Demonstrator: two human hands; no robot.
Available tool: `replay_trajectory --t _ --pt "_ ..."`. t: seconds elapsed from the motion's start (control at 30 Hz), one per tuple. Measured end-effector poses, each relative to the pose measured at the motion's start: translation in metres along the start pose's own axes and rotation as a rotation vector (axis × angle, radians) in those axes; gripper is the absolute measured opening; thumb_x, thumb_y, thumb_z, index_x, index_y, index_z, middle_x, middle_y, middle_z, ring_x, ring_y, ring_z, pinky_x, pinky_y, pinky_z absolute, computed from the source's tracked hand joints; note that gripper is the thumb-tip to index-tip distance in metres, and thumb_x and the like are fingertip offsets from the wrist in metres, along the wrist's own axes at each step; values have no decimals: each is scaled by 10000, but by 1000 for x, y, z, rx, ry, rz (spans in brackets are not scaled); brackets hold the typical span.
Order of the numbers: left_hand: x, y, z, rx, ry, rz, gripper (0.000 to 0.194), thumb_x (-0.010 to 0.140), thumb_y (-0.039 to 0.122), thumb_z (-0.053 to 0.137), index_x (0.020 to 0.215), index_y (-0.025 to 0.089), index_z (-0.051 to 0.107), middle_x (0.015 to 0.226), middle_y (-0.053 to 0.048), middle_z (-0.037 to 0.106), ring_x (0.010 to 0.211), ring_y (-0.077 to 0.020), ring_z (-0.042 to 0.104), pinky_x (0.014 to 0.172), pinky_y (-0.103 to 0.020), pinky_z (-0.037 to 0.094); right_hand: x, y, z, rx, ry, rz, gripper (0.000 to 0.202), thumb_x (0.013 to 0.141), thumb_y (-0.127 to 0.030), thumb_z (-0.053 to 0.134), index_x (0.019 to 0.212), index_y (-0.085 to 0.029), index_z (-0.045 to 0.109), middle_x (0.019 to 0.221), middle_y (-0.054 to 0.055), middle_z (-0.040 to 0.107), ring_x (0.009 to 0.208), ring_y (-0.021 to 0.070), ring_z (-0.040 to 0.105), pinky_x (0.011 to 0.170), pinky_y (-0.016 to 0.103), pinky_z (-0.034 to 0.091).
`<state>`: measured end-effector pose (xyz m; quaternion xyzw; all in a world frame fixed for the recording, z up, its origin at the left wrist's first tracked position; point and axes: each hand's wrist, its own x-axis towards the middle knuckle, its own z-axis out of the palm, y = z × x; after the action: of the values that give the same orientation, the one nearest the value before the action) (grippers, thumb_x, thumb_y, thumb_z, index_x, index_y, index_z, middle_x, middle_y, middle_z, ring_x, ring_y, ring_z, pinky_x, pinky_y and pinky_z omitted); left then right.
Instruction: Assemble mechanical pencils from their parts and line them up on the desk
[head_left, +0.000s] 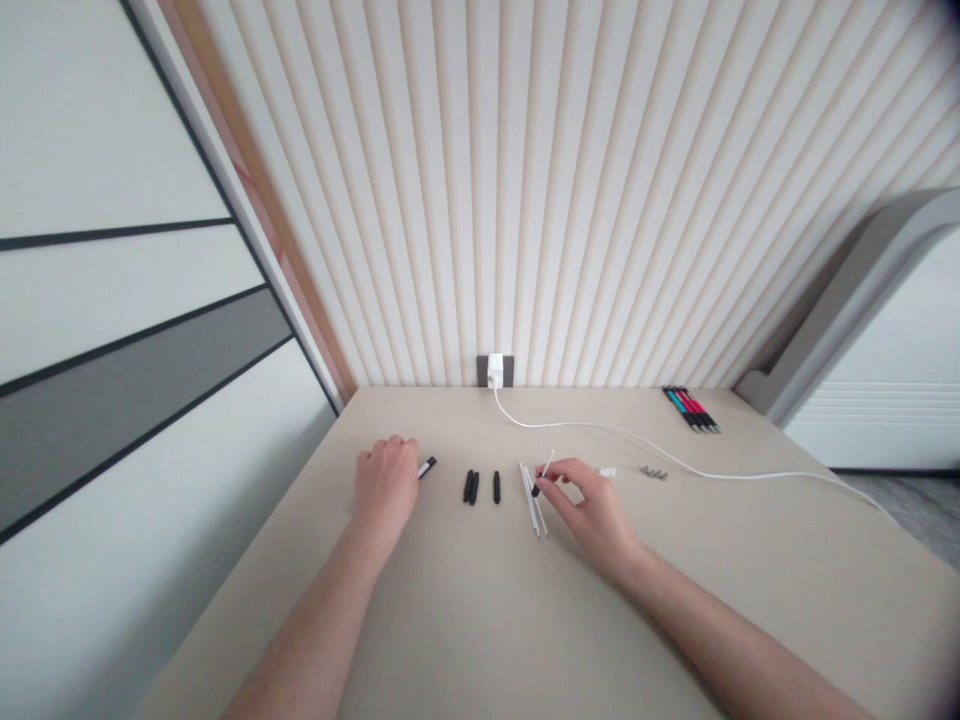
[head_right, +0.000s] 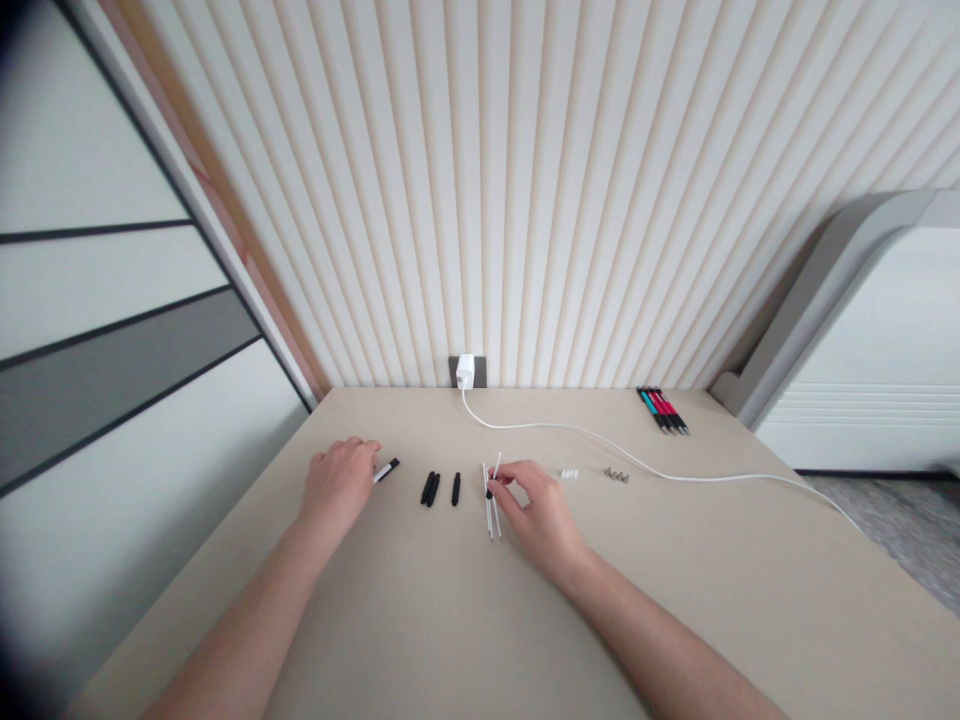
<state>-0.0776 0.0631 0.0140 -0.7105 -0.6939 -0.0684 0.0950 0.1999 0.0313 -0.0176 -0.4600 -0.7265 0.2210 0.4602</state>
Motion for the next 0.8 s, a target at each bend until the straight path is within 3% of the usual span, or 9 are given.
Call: replay_trajectory --t 0.13,0.3,0.67,0.8 --pt "4 -13 2 68 -136 -80 318 895 204 393 840 168 704 907 -152 670 884 -302 616 733 -390 418 0 -2 0 -23 -14 -25 123 885 -278 566 920 -214 665 888 55 689 850 195 626 771 320 489" --pt "9 -15 4 24 -210 -102 279 867 271 457 826 195 722 925 -132 683 870 -291 635 698 -358 428 1 -4 -1 -25 -26 -58 110 887 -249 562 914 -222 665 899 51 695 864 189 630 784 319 492" --pt "9 -9 4 -58 -178 -94 185 870 276 476 849 197 641 903 -83 689 839 -247 644 642 -301 410 1 -7 -3 -36 -28 -80 97 882 -225 567 910 -217 660 889 45 692 853 183 619 787 323 479" --pt "7 -6 -6 -86 -44 -114 187 883 293 446 889 201 608 808 -69 688 774 -249 645 648 -308 409 2 -9 -5 -46 -28 -76 121 890 -242 553 940 -212 659 871 50 682 839 184 613 772 322 480"
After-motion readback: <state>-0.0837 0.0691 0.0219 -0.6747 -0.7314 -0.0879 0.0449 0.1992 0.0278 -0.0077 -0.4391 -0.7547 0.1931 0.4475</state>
